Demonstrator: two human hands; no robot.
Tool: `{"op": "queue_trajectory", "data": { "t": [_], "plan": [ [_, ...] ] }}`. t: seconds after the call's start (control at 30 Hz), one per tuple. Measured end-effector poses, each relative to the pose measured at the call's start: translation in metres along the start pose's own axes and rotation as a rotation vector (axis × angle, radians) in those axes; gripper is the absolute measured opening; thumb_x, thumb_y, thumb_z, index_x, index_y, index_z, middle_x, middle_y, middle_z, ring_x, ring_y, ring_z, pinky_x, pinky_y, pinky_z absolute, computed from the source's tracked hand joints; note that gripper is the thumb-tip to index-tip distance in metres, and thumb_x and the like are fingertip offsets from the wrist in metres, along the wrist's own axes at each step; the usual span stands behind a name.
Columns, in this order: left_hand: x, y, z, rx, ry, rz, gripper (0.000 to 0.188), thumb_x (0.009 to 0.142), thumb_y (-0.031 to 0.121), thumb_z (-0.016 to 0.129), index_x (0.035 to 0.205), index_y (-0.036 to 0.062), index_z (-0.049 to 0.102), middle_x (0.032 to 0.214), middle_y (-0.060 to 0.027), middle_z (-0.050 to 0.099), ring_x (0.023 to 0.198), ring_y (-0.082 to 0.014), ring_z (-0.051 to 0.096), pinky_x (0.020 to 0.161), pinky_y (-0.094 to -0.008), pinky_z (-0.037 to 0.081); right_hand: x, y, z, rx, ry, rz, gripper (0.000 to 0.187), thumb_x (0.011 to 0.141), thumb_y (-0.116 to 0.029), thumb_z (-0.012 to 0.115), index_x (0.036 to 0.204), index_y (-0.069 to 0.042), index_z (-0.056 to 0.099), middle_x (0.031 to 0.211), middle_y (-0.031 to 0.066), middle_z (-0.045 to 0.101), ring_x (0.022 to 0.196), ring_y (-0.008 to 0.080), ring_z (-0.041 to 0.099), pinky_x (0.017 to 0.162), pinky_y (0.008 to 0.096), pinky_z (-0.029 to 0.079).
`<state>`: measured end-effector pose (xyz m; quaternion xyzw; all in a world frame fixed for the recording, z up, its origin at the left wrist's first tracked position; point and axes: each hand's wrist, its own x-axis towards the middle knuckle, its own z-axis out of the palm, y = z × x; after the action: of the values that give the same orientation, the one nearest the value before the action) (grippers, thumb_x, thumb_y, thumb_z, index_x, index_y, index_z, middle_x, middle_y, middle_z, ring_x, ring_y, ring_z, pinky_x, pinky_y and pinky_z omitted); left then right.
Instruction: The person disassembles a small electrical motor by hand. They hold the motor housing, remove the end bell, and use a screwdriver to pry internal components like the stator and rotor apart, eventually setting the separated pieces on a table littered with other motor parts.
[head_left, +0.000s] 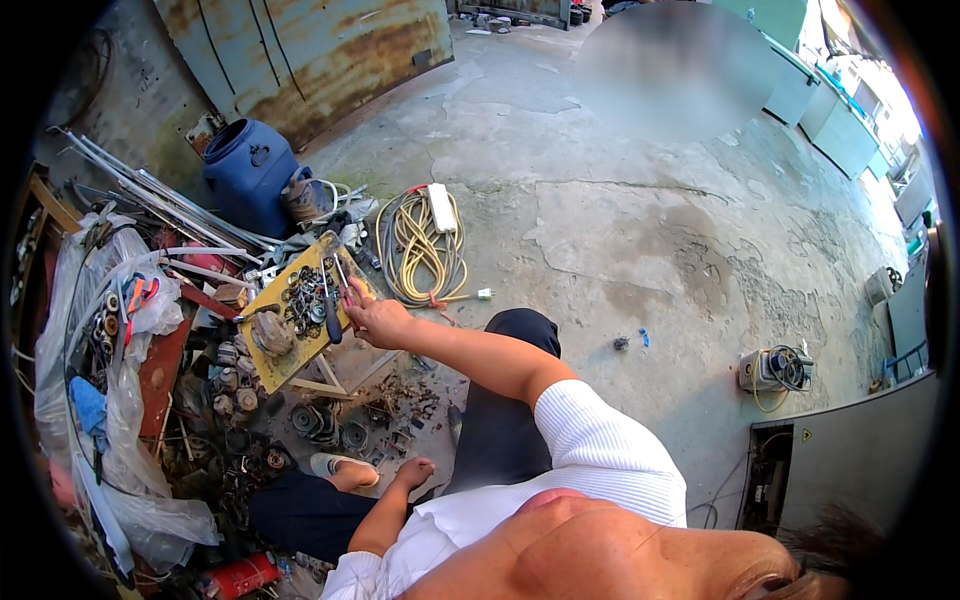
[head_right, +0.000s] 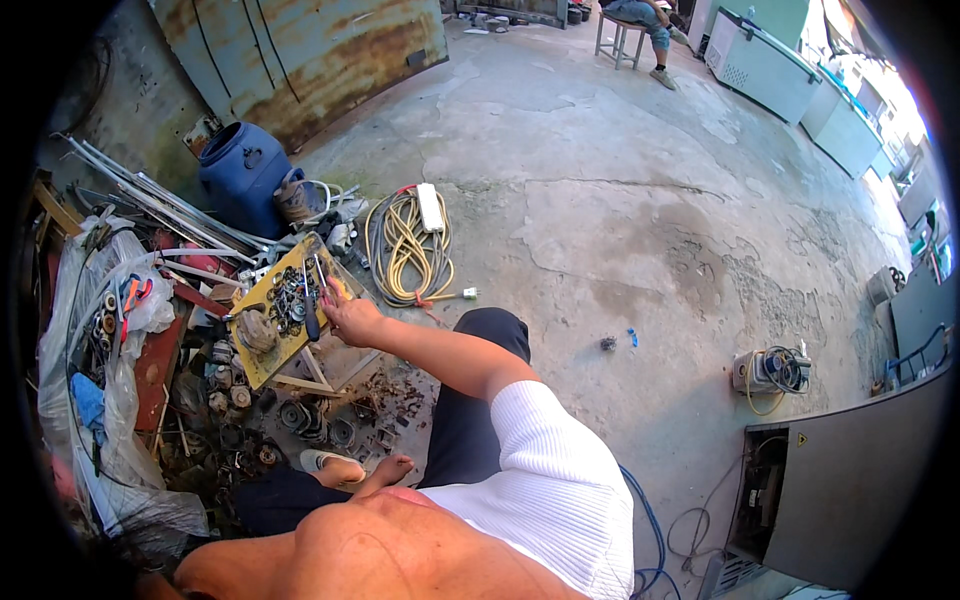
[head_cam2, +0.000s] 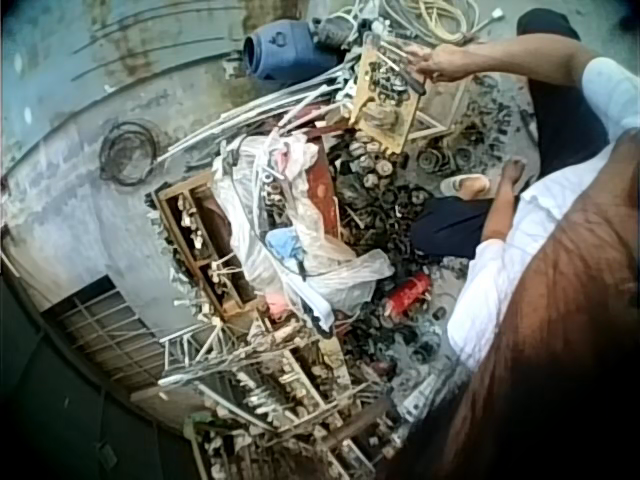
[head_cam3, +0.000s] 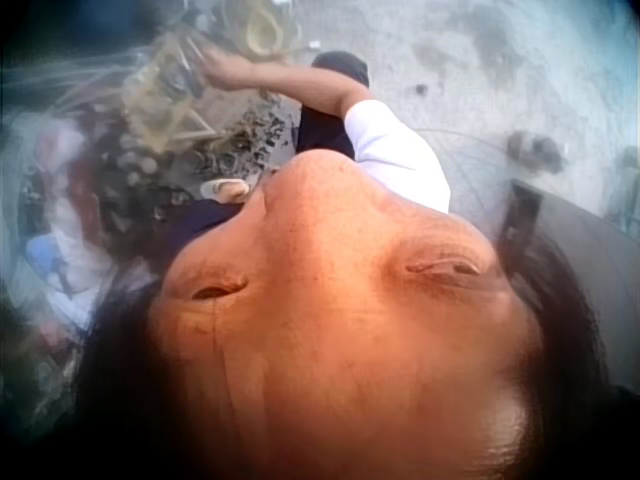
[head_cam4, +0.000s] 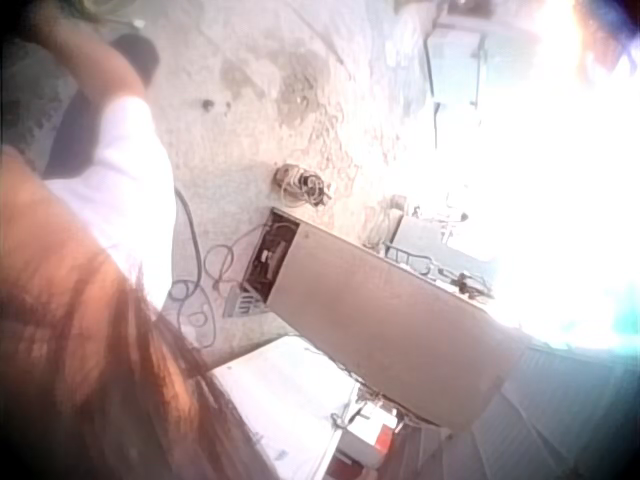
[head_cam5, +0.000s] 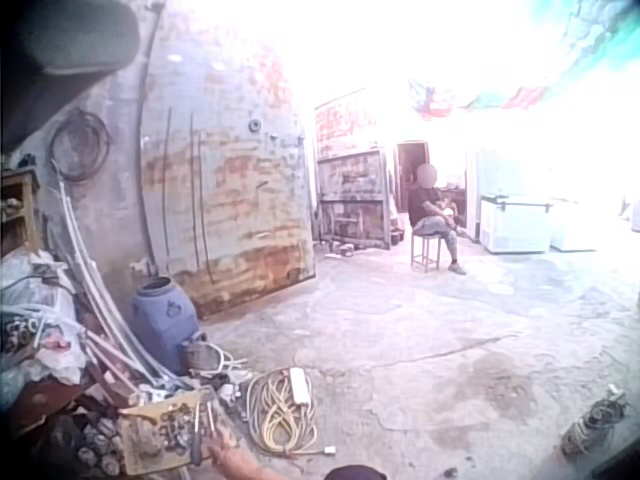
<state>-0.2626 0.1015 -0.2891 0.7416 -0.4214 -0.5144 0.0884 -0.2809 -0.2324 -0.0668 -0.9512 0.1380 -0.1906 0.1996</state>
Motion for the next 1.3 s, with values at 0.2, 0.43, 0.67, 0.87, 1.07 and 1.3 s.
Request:
{"op": "queue_trajectory", "data": {
  "t": [0.2, 0.43, 0.67, 0.87, 1.07, 1.3],
  "plan": [
    [-0.002, 0.002, 0.001, 0.038, 0.063, -0.096, 0.044, 0.076, 0.038, 0.073, 0.109, 0.0085, 0.069, 0.096, -0.0128, 0.072, 0.093, -0.0246, 0.068, 0.084, -0.0355, 0.052, -0.001, 0.0, -0.005, 0.004, -0.035, 0.014, 0.064, 0.081, -0.027, 0.065, 0.137, -0.004, 0.045, 0.148, 0.0378, 0.026, 0.081, 0.0358, 0.07, 0.069, 0.0428, 0.057],
    [0.001, 0.002, 0.0, 0.121, 0.049, -0.151, 0.05, 0.07, 0.031, 0.074, 0.117, 0.0147, 0.067, 0.1, -0.0123, 0.072, 0.097, -0.0269, 0.067, 0.088, -0.0369, 0.052, -0.005, -0.009, -0.016, 0.047, -0.056, 0.017, 0.063, 0.079, -0.025, 0.066, 0.134, -0.004, 0.045, 0.146, 0.0352, 0.031, 0.09, 0.0369, 0.068, 0.073, 0.0435, 0.057],
    [0.001, -0.005, 0.003, 0.094, 0.076, -0.132, 0.049, 0.07, 0.03, 0.073, 0.116, 0.0143, 0.068, 0.098, -0.0123, 0.071, 0.096, -0.0276, 0.067, 0.087, -0.0374, 0.052, -0.005, -0.011, -0.017, 0.044, -0.042, 0.026, 0.063, 0.079, -0.027, 0.068, 0.134, -0.006, 0.045, 0.14, 0.0341, 0.033, 0.088, 0.0363, 0.068, 0.072, 0.0433, 0.056],
    [0.003, -0.008, 0.004, 0.105, 0.065, -0.108, 0.048, 0.071, 0.03, 0.073, 0.115, 0.0129, 0.067, 0.099, -0.0138, 0.071, 0.097, -0.028, 0.067, 0.088, -0.0369, 0.052, -0.003, -0.006, -0.007, 0.0, -0.04, 0.011, 0.065, 0.08, -0.029, 0.069, 0.136, -0.006, 0.045, 0.149, 0.0388, 0.021, 0.084, 0.0359, 0.07, 0.071, 0.0423, 0.056],
    [0.002, 0.0, 0.004, 0.112, 0.034, -0.105, 0.049, 0.071, 0.03, 0.073, 0.117, 0.0121, 0.067, 0.101, -0.0151, 0.071, 0.098, -0.028, 0.067, 0.089, -0.0357, 0.051, -0.003, -0.001, -0.001, -0.003, -0.029, 0.015, 0.067, 0.08, -0.029, 0.069, 0.138, -0.006, 0.044, 0.15, 0.0382, 0.019, 0.084, 0.0362, 0.07, 0.072, 0.0423, 0.056],
    [0.005, -0.004, 0.006, 0.143, -0.013, -0.106, 0.05, 0.072, 0.033, 0.072, 0.118, 0.0123, 0.066, 0.103, -0.0156, 0.071, 0.099, -0.0281, 0.067, 0.09, -0.0353, 0.051, -0.002, -0.003, -0.002, 0.02, -0.02, 0.003, 0.068, 0.079, -0.027, 0.069, 0.138, -0.005, 0.043, 0.15, 0.0382, 0.02, 0.083, 0.0364, 0.069, 0.072, 0.042, 0.056]
  ]
}}
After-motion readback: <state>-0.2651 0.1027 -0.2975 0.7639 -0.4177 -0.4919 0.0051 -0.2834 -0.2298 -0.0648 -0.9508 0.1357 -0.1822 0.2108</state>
